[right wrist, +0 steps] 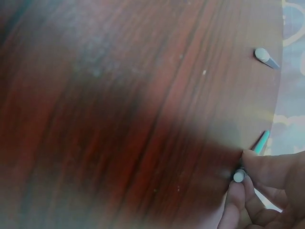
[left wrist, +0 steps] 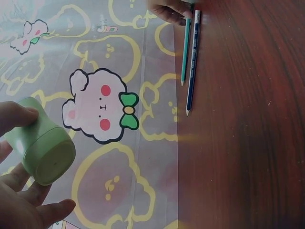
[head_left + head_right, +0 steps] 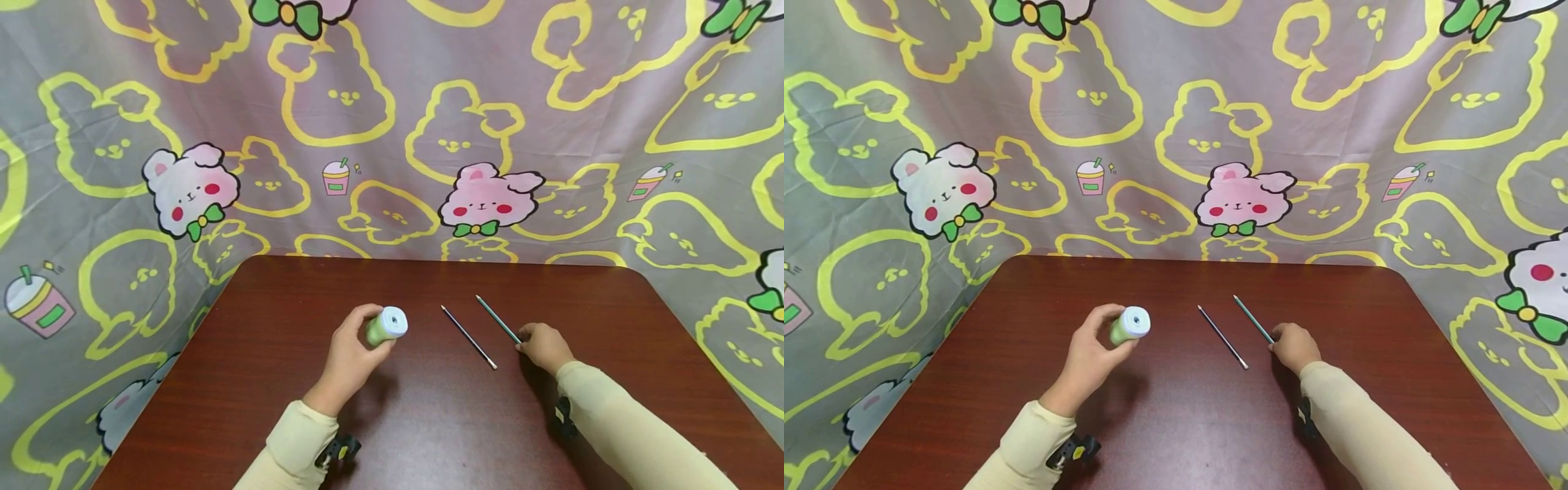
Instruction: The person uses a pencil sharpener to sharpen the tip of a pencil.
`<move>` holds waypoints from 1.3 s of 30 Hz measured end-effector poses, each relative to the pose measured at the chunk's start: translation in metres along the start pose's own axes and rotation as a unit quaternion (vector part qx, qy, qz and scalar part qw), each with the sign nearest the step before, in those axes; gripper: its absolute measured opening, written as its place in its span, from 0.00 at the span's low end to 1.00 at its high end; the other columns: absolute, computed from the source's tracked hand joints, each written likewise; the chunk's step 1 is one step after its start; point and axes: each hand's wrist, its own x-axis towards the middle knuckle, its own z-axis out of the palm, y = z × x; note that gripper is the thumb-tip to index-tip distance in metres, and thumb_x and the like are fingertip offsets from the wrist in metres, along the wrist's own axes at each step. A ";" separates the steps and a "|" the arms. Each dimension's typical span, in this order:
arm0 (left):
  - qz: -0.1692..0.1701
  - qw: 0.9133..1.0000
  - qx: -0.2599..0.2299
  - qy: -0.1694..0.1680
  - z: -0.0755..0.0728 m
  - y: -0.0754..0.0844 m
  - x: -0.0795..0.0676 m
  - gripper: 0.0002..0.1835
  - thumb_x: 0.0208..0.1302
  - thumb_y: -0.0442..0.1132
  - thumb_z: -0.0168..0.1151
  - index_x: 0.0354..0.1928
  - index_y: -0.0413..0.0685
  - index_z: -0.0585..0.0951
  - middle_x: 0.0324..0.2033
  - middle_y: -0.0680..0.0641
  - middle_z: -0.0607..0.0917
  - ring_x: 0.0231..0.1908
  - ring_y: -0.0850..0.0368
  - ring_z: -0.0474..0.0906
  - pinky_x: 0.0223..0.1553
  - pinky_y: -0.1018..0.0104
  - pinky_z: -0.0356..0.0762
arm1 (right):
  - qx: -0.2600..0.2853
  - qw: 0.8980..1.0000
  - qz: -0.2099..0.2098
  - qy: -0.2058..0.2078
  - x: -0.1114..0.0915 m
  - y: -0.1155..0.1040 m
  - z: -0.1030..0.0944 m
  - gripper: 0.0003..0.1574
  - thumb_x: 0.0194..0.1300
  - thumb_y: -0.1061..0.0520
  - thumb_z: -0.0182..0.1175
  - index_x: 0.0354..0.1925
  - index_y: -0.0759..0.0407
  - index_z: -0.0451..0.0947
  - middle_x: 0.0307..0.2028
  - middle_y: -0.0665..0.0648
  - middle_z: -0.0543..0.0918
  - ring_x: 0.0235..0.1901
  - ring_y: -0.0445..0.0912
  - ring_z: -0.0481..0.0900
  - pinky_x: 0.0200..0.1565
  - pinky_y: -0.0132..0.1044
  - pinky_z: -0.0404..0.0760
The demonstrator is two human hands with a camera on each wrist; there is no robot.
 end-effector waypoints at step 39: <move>0.013 0.999 0.032 -0.012 -0.006 -0.006 0.006 0.25 0.43 0.27 0.74 0.48 0.42 0.79 0.44 0.45 0.83 0.46 0.51 0.79 0.49 0.52 0.75 | 0.071 0.997 0.010 0.034 -0.013 0.000 -0.013 0.24 0.66 0.56 0.54 0.54 0.73 0.75 0.48 0.71 0.81 0.43 0.60 0.80 0.43 0.55 0.77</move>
